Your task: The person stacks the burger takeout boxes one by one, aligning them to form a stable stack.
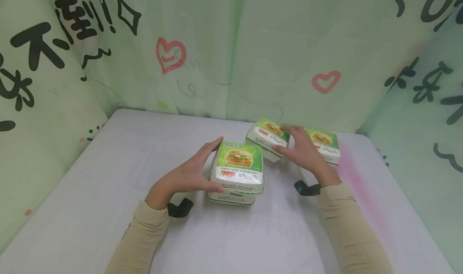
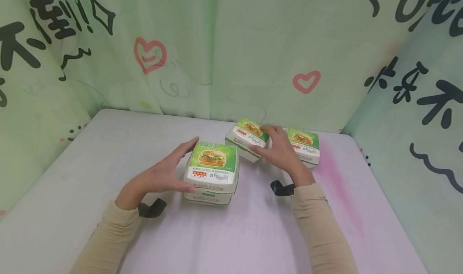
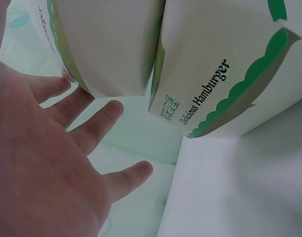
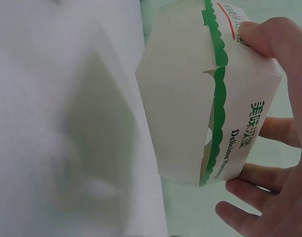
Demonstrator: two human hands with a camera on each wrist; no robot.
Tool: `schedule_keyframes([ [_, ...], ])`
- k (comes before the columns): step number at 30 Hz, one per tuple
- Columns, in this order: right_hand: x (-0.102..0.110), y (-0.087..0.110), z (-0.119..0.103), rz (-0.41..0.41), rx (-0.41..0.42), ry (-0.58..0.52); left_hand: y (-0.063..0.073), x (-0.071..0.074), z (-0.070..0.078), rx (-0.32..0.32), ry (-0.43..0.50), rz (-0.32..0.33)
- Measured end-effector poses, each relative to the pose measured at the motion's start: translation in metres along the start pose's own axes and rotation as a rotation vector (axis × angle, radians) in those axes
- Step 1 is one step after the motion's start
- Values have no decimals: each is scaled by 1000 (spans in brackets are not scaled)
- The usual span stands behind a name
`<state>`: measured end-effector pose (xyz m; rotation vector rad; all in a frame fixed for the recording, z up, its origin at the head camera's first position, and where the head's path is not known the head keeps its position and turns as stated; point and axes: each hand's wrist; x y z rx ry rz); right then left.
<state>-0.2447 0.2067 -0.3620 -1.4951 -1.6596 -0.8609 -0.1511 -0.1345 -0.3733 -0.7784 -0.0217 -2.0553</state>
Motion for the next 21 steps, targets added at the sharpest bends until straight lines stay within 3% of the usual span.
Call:
schedule_keyframes([
  [21,17,5,-17,44,18,-40,0,2,-2,2,6,13],
])
Point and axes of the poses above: each hand's wrist, its own y-axis away from the middle knuckle, its own x-axis out of the back of the hand, z = x × y, and after that the axes turned 14 degrees about -x, right-handed
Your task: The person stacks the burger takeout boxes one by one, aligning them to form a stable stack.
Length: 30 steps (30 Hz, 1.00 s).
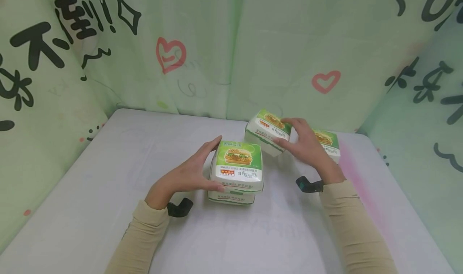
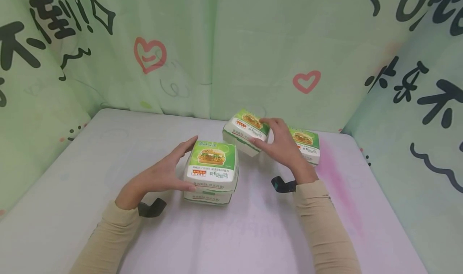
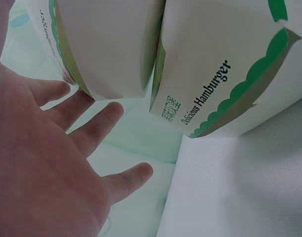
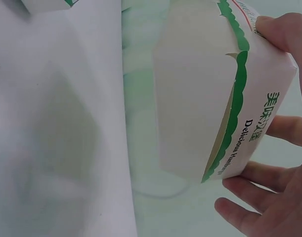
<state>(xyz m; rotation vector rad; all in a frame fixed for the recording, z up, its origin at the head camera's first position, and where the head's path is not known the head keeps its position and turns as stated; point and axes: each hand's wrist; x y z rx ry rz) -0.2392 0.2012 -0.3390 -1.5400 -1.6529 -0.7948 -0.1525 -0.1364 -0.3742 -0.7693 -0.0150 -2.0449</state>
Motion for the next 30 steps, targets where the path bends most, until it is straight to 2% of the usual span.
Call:
schedule_keyframes([
  [7,6,3,-4,22,24,-42,0,0,2,1,0,-4],
  [17,13,11,-15,76,179,-98,1,0,2,24,13,4],
  [24,19,14,-20,104,188,-102,0,0,3,26,26,2],
  [30,23,17,-22,130,228,-117,0,0,3,17,30,1],
])
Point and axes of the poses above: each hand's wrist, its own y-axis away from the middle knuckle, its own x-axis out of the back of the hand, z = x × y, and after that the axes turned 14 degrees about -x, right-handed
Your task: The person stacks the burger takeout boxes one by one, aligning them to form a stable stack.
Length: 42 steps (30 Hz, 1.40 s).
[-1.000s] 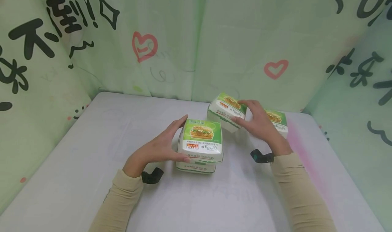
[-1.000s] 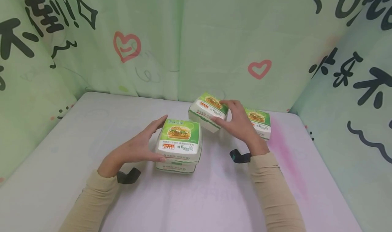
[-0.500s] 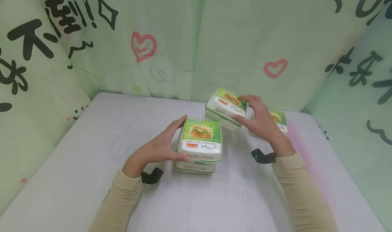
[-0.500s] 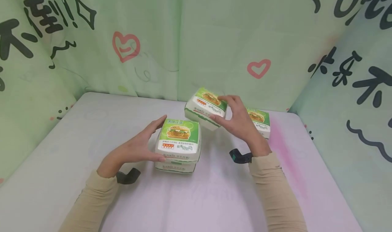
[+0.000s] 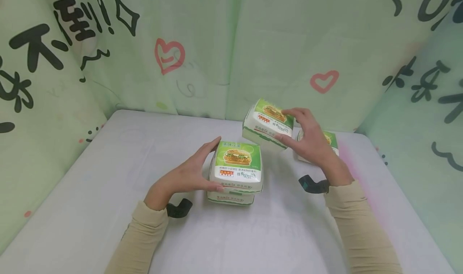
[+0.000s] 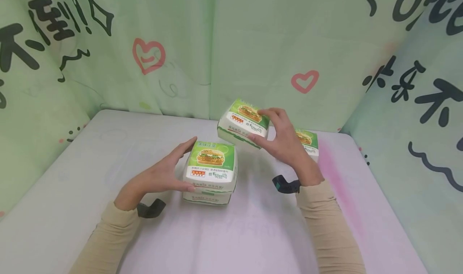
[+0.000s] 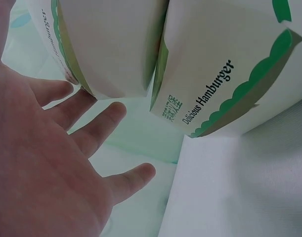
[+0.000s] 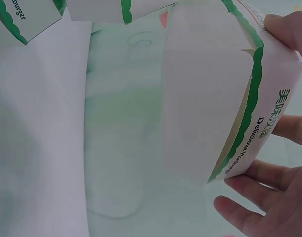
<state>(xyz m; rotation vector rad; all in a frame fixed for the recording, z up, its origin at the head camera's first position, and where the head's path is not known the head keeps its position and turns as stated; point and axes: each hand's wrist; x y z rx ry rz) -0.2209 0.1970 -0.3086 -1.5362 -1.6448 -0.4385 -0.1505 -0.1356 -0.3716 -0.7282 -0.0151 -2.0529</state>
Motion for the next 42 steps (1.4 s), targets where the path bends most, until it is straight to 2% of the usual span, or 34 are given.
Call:
schedule_keyframes([
  [16,6,3,-7,21,65,-20,0,0,0,7,-4,1],
  [25,9,7,-15,-5,118,-1,0,-1,-1,7,-1,0],
  [42,7,21,-43,-78,205,38,-1,-1,-2,6,22,3],
])
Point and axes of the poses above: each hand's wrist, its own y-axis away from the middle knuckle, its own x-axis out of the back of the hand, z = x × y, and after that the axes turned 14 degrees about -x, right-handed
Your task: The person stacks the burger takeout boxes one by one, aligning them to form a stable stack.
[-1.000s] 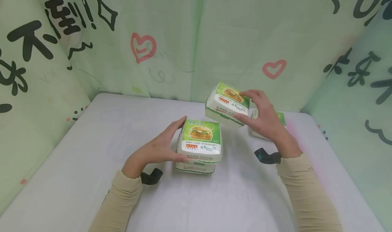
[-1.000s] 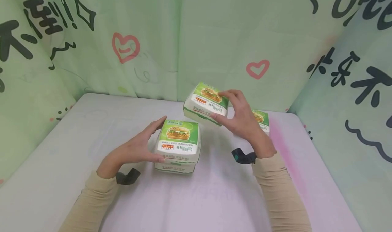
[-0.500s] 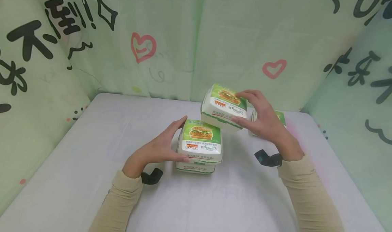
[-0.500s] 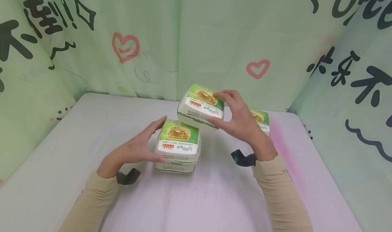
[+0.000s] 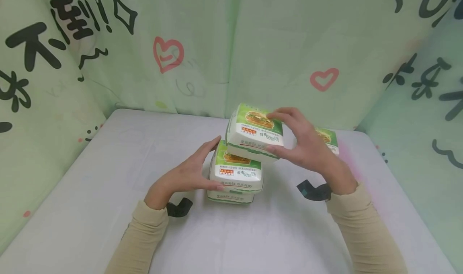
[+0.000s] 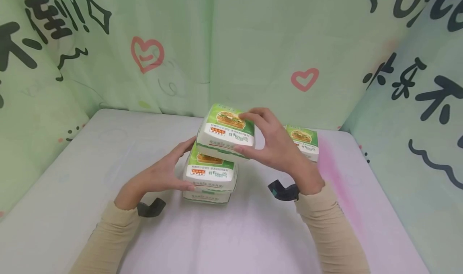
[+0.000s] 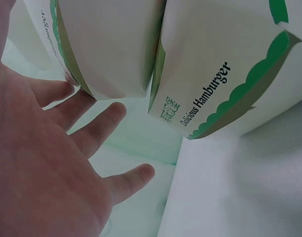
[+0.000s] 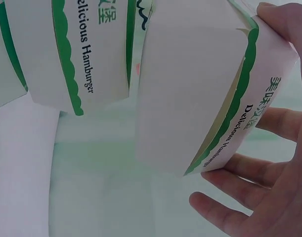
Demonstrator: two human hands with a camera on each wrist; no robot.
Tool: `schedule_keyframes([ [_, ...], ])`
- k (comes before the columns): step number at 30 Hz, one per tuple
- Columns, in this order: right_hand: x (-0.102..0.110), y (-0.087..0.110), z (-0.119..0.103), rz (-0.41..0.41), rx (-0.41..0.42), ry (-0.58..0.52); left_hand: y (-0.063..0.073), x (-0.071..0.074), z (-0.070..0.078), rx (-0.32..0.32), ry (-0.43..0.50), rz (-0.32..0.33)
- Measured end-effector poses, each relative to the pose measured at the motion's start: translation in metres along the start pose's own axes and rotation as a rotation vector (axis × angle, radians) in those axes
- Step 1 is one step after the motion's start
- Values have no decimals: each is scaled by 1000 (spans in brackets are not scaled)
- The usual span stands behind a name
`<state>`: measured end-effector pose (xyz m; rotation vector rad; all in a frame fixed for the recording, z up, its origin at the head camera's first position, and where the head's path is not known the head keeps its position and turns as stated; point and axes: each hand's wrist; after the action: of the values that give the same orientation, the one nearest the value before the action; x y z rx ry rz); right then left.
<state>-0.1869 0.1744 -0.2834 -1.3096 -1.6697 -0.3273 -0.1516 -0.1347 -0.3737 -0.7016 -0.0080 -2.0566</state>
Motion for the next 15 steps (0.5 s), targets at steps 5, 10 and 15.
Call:
schedule_keyframes([
  [5,-4,2,-6,-11,34,3,0,0,-1,-18,9,4],
  [10,-6,6,-12,-32,53,3,1,-1,-1,-36,16,5],
  [15,-6,8,-18,-51,66,7,1,0,-1,-51,15,7],
])
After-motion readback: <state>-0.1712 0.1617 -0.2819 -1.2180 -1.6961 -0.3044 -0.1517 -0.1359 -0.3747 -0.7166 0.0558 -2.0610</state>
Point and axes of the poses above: each hand's wrist, its own y-axis away from the middle knuckle, its own x-axis out of the back of the hand, z = x × y, and after that the axes turned 14 degrees about -x, right-handed
